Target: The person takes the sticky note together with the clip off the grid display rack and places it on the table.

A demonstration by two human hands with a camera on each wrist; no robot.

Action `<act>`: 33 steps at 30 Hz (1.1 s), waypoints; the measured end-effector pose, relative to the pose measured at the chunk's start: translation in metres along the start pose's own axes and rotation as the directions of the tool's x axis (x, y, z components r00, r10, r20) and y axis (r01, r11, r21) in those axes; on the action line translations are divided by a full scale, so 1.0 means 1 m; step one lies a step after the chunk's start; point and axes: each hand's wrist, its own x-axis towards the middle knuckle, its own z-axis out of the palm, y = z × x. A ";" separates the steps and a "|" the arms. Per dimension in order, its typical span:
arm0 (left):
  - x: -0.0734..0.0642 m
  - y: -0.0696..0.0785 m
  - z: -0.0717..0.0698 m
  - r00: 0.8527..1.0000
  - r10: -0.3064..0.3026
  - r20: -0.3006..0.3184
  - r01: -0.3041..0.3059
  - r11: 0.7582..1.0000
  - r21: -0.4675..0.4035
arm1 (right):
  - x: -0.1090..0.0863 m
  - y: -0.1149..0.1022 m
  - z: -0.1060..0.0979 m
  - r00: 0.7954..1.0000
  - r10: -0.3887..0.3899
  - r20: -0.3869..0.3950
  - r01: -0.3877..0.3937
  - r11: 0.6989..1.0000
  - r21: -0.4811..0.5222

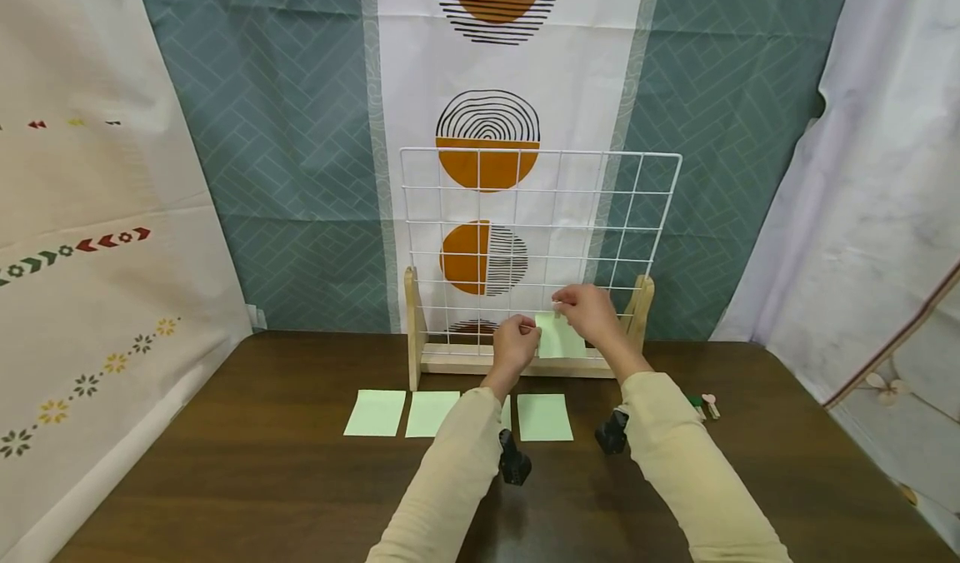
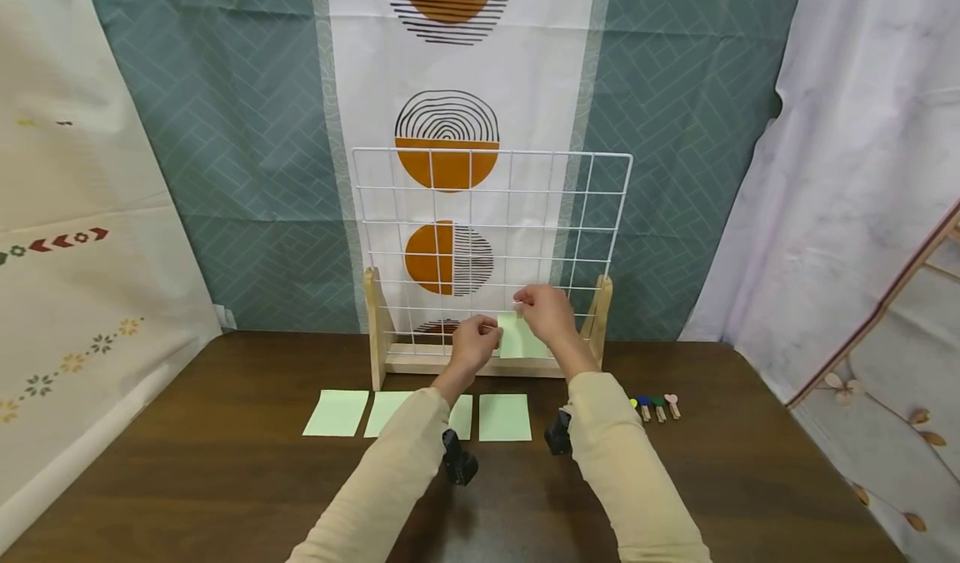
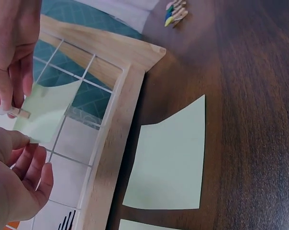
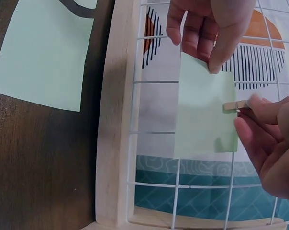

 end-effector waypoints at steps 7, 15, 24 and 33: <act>0.000 0.002 -0.001 1.000 -0.016 0.018 0.016 1.000 -0.015 | -0.002 0.003 0.001 0.998 0.013 -0.064 -0.016 0.999 -0.045; -0.001 0.004 0.000 0.996 -0.062 0.067 0.066 0.996 -0.061 | -0.008 0.010 0.008 0.980 -0.044 -0.196 0.029 0.996 -0.079; -0.001 0.010 -0.005 0.993 -0.068 0.098 0.077 0.993 -0.092 | -0.008 0.010 0.002 0.956 -0.033 -0.292 0.043 0.999 0.029; -0.006 0.004 -0.011 0.987 -0.099 0.130 0.120 0.979 -0.166 | -0.012 0.013 -0.003 0.972 0.031 -0.232 0.014 0.982 0.190</act>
